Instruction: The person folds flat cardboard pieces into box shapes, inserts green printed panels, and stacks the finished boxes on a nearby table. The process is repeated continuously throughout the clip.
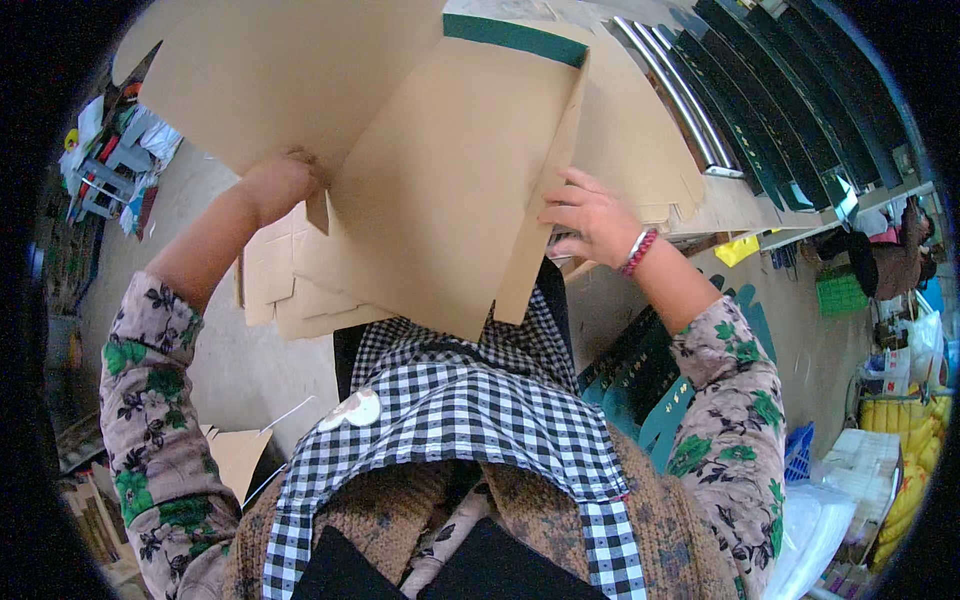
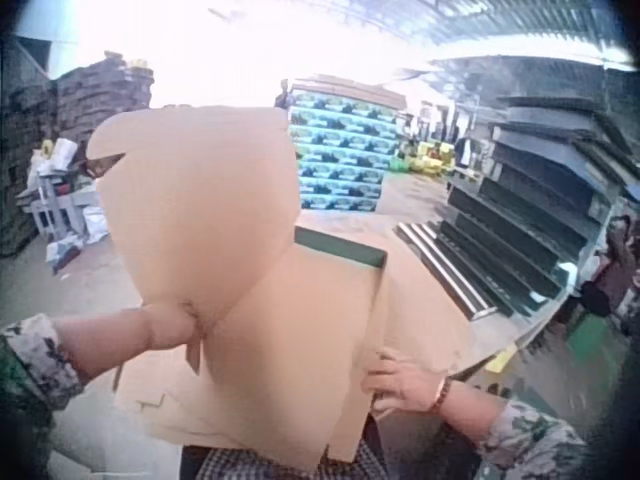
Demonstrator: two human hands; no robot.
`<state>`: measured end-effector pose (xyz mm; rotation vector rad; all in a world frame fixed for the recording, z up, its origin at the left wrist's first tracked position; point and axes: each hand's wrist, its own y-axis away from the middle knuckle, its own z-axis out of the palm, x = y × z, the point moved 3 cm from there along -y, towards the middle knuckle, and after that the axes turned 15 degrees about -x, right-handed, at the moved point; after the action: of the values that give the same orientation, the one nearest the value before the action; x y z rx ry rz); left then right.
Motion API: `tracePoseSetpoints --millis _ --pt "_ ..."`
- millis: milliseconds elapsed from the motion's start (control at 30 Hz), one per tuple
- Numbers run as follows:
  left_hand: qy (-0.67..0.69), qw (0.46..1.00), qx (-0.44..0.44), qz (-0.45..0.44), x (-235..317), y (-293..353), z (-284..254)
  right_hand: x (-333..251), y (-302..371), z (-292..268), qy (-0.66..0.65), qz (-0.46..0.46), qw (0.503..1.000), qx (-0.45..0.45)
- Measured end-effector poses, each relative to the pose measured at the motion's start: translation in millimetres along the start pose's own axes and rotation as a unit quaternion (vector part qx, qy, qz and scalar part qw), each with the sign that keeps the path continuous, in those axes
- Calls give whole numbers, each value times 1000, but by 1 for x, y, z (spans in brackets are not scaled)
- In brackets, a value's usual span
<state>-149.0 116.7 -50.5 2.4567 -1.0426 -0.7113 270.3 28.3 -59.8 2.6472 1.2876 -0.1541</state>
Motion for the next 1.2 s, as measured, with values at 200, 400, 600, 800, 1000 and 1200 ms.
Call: tracePoseSetpoints --millis 200,400,600,800,1000,1200 --pt "108 970 141 -168 78 17 -13 7 -21 5 -76 -18 996 52" --pt "136 954 179 -199 99 25 -4 -14 -18 16 -84 -55 994 -32" --pt "106 979 132 -113 144 32 -6 2 -28 31 -30 81 992 88" --pt "108 992 27 -57 170 41 -1 -1 -40 27 39 110 992 42" --pt "336 939 -6 76 126 53 -13 10 -43 36 8 100 995 -4" --pt "602 797 47 -13 87 30 -11 15 -29 8 -578 68 813 -4"
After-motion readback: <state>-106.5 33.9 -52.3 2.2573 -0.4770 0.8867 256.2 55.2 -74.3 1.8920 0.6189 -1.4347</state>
